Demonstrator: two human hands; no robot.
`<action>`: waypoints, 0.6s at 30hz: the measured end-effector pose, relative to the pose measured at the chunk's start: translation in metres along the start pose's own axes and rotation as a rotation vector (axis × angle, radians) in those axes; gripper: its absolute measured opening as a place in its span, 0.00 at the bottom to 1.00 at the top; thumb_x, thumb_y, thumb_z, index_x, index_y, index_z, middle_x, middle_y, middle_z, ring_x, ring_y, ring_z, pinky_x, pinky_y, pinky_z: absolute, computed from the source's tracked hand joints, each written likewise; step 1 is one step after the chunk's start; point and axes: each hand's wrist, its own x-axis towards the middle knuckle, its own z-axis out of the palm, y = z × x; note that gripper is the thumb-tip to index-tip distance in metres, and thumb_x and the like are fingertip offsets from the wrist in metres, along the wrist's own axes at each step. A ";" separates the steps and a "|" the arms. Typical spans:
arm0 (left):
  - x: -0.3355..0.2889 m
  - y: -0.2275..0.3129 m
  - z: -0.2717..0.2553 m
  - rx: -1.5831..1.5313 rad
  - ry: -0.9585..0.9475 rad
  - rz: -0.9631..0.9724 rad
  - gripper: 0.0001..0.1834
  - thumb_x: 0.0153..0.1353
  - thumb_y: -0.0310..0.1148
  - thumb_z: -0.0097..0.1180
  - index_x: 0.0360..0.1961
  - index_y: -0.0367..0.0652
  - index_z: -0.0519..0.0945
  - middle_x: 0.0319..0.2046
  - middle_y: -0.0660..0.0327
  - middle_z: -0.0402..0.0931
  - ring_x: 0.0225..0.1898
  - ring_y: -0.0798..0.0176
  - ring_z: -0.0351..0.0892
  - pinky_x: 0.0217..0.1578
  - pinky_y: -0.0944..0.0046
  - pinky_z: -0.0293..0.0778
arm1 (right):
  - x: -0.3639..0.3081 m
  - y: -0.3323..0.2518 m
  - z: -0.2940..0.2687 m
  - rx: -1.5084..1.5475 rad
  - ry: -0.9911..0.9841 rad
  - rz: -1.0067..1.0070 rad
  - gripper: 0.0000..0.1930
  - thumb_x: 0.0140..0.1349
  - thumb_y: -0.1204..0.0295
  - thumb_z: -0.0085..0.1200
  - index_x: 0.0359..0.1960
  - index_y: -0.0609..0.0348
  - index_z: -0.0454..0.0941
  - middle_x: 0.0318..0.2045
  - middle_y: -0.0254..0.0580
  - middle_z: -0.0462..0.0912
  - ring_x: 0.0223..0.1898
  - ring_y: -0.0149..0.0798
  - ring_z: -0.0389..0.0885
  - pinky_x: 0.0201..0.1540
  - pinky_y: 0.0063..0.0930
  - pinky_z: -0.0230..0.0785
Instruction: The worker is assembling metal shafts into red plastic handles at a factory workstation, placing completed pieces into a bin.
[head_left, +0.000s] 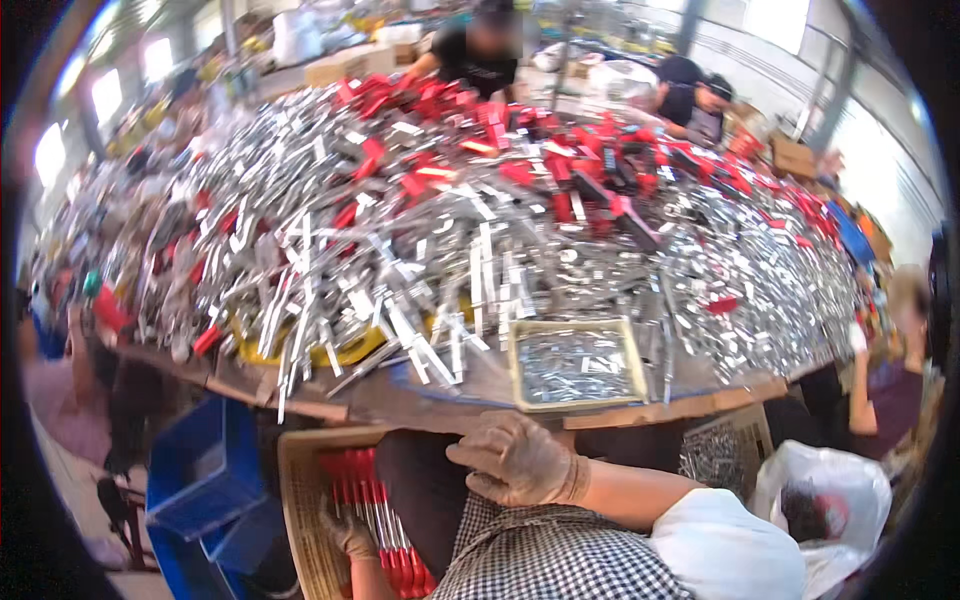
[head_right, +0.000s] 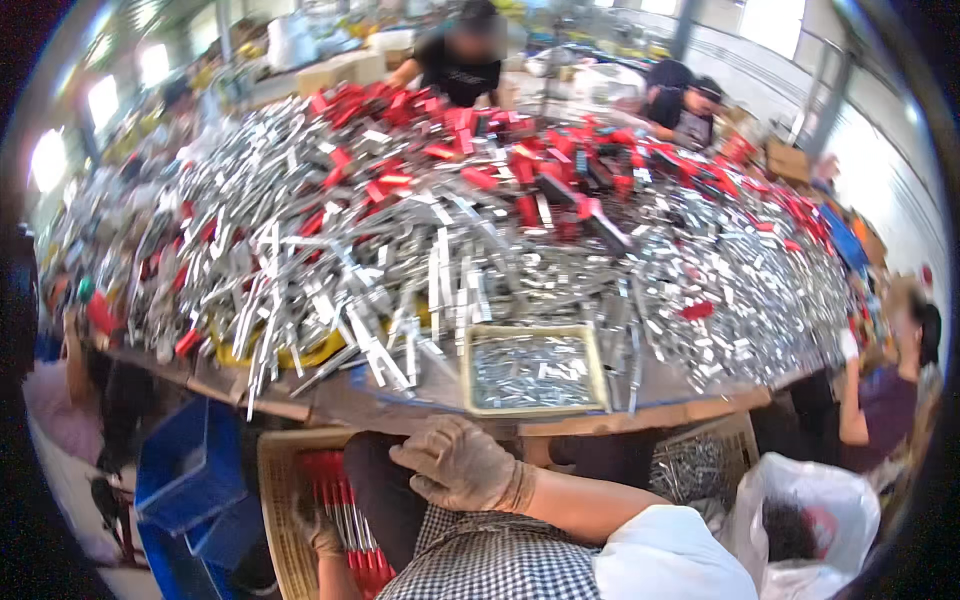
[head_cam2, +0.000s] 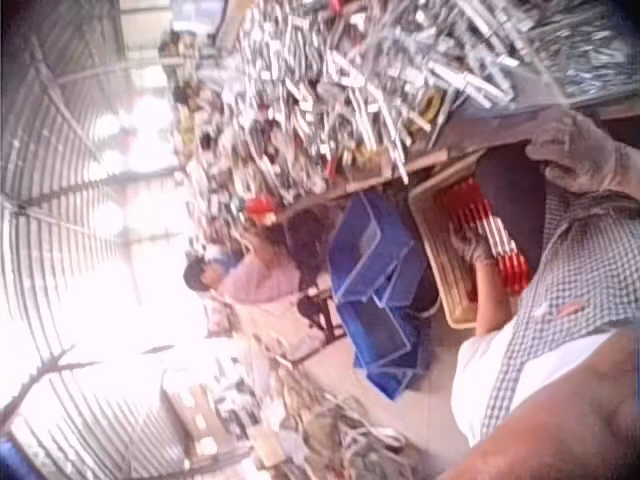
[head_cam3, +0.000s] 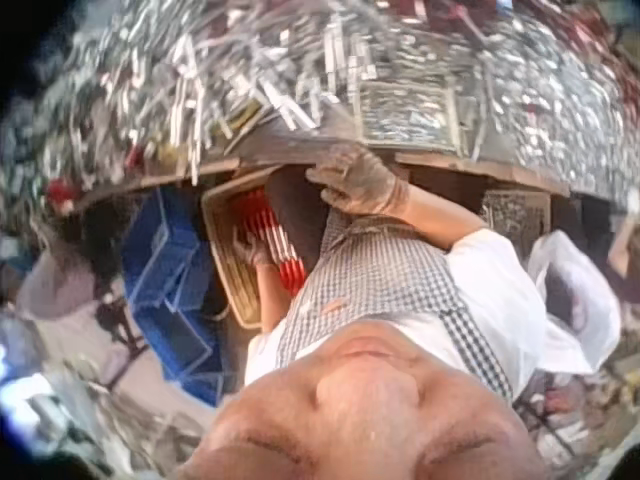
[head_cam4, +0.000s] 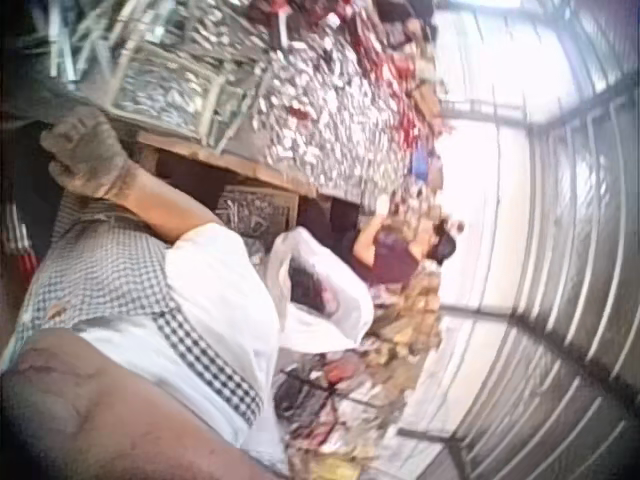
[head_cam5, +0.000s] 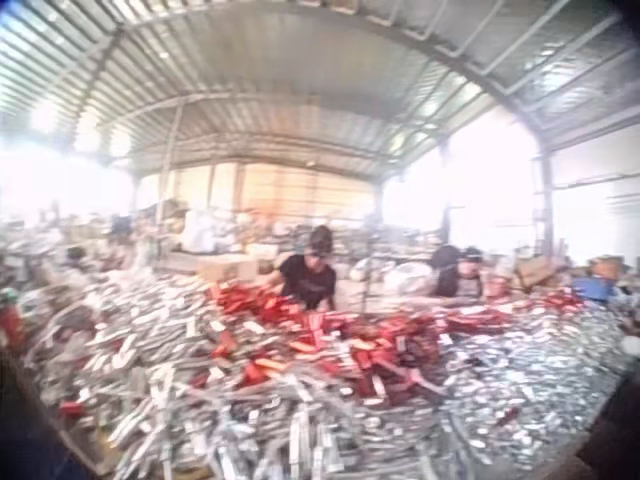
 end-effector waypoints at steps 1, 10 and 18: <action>0.019 0.058 0.033 -0.186 -0.038 0.106 0.19 0.66 0.29 0.50 0.57 0.33 0.71 0.54 0.47 0.73 0.55 0.49 0.73 0.59 0.56 0.65 | -0.014 0.004 -0.012 -0.037 0.033 0.035 0.23 0.62 0.56 0.50 0.57 0.52 0.73 0.48 0.40 0.75 0.53 0.46 0.71 0.62 0.43 0.60; -0.013 0.299 0.187 0.079 -0.650 0.781 0.12 0.55 0.20 0.61 0.41 0.39 0.80 0.40 0.55 0.79 0.39 0.59 0.81 0.40 0.61 0.78 | -0.113 0.034 -0.089 -0.194 0.304 0.325 0.18 0.55 0.65 0.59 0.48 0.53 0.77 0.37 0.42 0.81 0.41 0.47 0.80 0.44 0.43 0.72; -0.077 0.359 0.258 -0.011 -1.080 1.004 0.16 0.46 0.21 0.66 0.39 0.43 0.81 0.32 0.54 0.81 0.33 0.50 0.83 0.34 0.56 0.79 | -0.181 0.127 -0.131 -0.684 0.241 0.961 0.38 0.50 0.56 0.63 0.57 0.66 0.62 0.34 0.53 0.81 0.38 0.53 0.81 0.42 0.44 0.72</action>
